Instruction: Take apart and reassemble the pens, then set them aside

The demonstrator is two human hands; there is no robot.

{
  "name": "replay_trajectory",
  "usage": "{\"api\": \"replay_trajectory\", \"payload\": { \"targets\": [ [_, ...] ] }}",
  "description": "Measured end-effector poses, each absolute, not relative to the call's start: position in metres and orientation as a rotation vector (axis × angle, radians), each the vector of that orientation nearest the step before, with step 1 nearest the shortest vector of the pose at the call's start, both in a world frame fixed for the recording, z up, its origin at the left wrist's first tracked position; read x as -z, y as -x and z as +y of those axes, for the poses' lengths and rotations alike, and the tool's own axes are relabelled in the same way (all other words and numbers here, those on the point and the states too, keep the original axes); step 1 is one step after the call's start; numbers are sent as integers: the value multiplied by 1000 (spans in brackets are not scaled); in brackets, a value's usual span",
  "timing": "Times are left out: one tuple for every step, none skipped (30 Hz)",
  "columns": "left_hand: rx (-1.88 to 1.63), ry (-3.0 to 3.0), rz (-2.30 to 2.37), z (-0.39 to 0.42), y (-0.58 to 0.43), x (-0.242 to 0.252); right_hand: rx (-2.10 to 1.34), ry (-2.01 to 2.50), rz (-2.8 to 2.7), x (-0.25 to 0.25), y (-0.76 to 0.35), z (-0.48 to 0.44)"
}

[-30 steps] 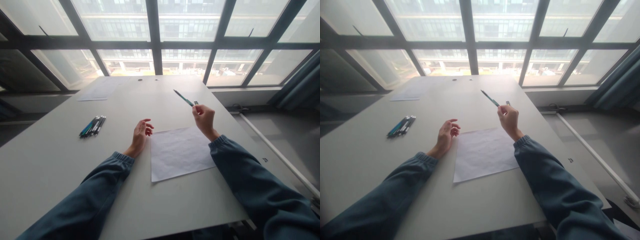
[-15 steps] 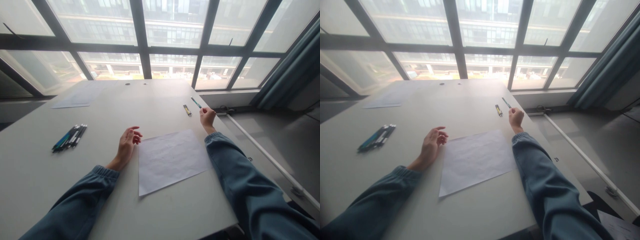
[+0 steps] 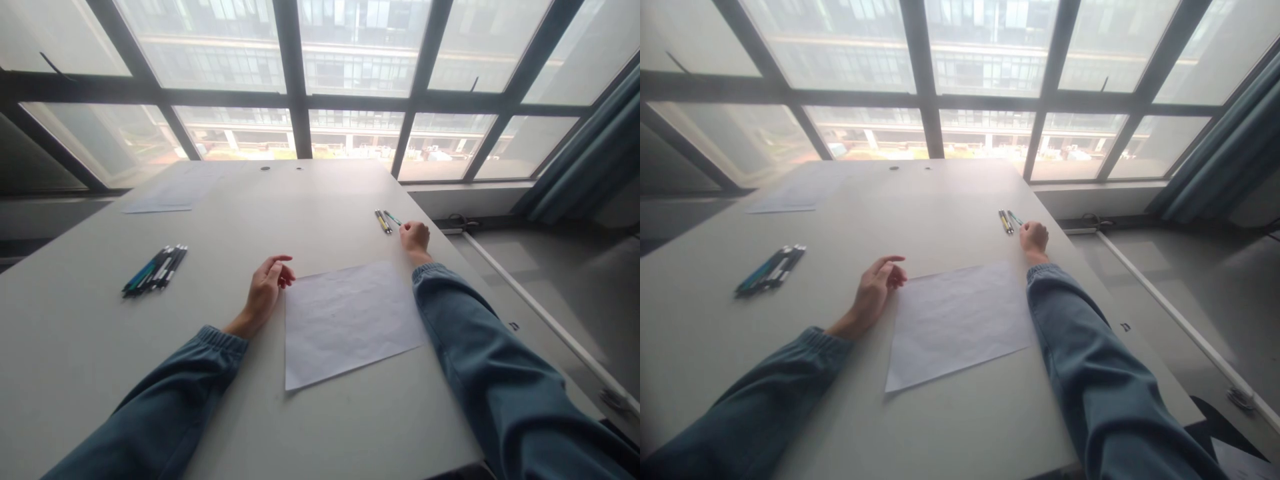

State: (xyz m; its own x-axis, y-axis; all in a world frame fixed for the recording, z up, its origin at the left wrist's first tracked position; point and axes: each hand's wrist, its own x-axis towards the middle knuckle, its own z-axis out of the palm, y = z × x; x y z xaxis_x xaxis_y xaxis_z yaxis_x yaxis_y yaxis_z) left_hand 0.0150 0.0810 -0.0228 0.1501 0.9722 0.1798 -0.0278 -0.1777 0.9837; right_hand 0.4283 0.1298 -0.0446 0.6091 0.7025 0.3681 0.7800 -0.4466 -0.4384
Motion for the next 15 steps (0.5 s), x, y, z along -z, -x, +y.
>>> {"api": "replay_trajectory", "payload": {
  "targets": [
    [-1226,-1399,991,81,-15,23,170,2282,-1175,45,-428,130],
    [-1223,-1402,989,81,-15,23,163,2305,-1190,45,-427,129],
    [-1222,-1405,988,81,-15,23,156,2326,-1210,45,-426,129],
    [-1220,-1408,987,81,-15,23,151,2343,-1234,45,-425,129],
    [-1219,-1410,986,81,-15,23,147,2356,-1261,44,-424,128],
    [-1217,-1411,985,81,-15,23,144,2367,-1287,44,-423,128],
    [-1215,-1411,984,81,-15,23,144,2375,-1311,43,-423,128],
    [-1214,-1411,984,81,-15,23,145,2383,-1330,43,-422,127],
    [-1215,-1411,984,81,-15,23,147,2389,-1345,42,-421,127],
    [-1217,-1413,986,81,-16,23,149,2395,-1356,41,-420,126],
    [-1219,-1414,989,81,-16,23,151,2400,-1366,40,-419,125],
    [-1219,-1417,992,81,-16,23,152,2402,-1375,40,-419,125],
    [-1218,-1420,995,81,-16,23,152,2403,-1386,39,-418,124],
    [-1214,-1424,997,81,-16,22,152,2404,-1396,39,-417,124],
    [-1210,-1427,997,81,-16,23,153,2405,-1405,38,-417,123]
  ]
}}
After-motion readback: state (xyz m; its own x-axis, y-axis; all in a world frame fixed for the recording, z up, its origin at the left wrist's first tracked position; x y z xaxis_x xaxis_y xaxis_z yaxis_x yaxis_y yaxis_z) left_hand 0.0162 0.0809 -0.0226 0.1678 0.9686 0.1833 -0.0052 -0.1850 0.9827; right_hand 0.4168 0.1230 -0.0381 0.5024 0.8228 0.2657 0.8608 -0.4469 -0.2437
